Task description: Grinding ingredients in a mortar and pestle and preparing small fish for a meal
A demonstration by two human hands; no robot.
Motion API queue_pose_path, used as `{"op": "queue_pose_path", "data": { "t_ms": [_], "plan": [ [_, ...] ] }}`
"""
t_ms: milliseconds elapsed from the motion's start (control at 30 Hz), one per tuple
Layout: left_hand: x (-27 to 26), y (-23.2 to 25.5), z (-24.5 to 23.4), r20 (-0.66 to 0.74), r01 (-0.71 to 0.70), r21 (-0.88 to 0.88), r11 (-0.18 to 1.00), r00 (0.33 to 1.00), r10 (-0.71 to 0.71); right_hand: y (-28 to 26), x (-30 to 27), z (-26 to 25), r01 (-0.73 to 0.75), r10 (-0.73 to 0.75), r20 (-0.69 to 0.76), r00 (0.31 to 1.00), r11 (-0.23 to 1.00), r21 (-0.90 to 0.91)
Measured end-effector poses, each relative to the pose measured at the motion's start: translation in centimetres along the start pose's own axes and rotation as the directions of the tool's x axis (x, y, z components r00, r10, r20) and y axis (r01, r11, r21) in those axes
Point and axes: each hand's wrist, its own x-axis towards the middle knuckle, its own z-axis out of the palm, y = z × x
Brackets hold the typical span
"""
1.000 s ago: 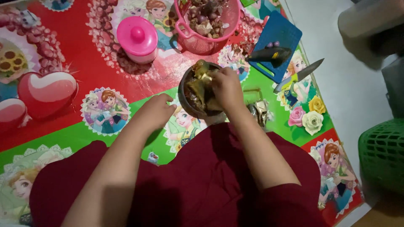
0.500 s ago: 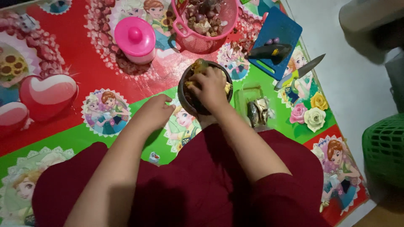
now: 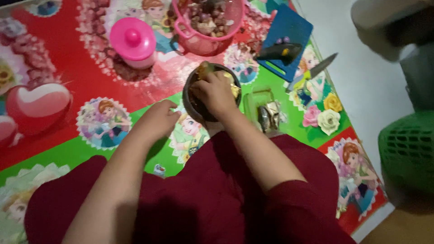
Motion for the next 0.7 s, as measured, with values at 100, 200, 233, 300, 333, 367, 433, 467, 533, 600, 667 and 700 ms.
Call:
{"op": "queue_pose_path", "data": {
  "t_ms": [100,200,233,300,333,367,433,467,533,600,667,700],
  "plan": [
    [0.3,-0.2,0.0,-0.003,-0.038,0.016,0.999,0.999,0.038,3.6,-1.7,3.5,-0.091,0.092,-0.034,0.995,0.996,0.006],
    [0.3,0.1,-0.1,0.029,0.016,-0.014,1.0,0.999,-0.015,3.7,-3.7,3.5,-0.02,0.004,-0.081,0.997,0.981,-0.191],
    [0.4,0.0,-0.1,0.038,0.026,-0.029,0.999,0.999,-0.025,3.0,-4.3,3.0,0.089,-0.113,-0.046,0.993,0.927,-0.364],
    [0.6,-0.9,0.5,0.05,0.031,-0.042,0.999,0.998,-0.029,0.8,-5.2,-0.7,0.067,-0.07,0.01,0.998,0.909,-0.412],
    [0.8,-1.2,0.6,0.045,0.05,-0.068,0.996,0.998,-0.047,-0.3,-5.2,-2.6,0.073,-0.044,0.074,0.996,0.889,-0.451],
    [1.2,-1.2,0.5,0.044,0.036,-0.06,0.998,0.998,-0.033,0.1,-5.3,-3.3,0.063,-0.04,0.06,0.997,0.886,-0.459],
    [1.2,-1.7,0.6,0.042,0.078,-0.057,0.995,0.996,-0.076,0.5,-6.2,-4.4,0.079,-0.059,0.07,0.996,0.935,-0.346],
    [1.3,-2.3,0.8,0.042,0.076,-0.05,0.996,0.996,-0.074,1.6,-6.8,-4.8,0.073,-0.055,0.064,0.996,0.936,-0.346],
    [1.7,-3.7,0.9,0.004,0.066,0.061,0.996,0.998,-0.066,3.8,-7.7,-5.4,-0.156,0.153,0.068,0.986,0.986,0.055],
    [1.9,-4.8,0.9,-0.01,0.069,0.091,0.993,0.998,-0.068,6.6,-8.9,-7.0,-0.249,0.251,-0.009,0.968,0.965,0.081],
    [1.7,-5.0,0.8,-0.025,0.076,0.114,0.991,0.997,-0.074,9.1,-10.5,-8.3,-0.335,0.344,-0.076,0.936,0.936,0.112],
    [1.5,-4.7,0.6,-0.027,0.095,0.1,0.99,0.995,-0.093,10.2,-11.5,-8.9,-0.491,0.49,0.012,0.871,0.871,0.011]
  ]
}}
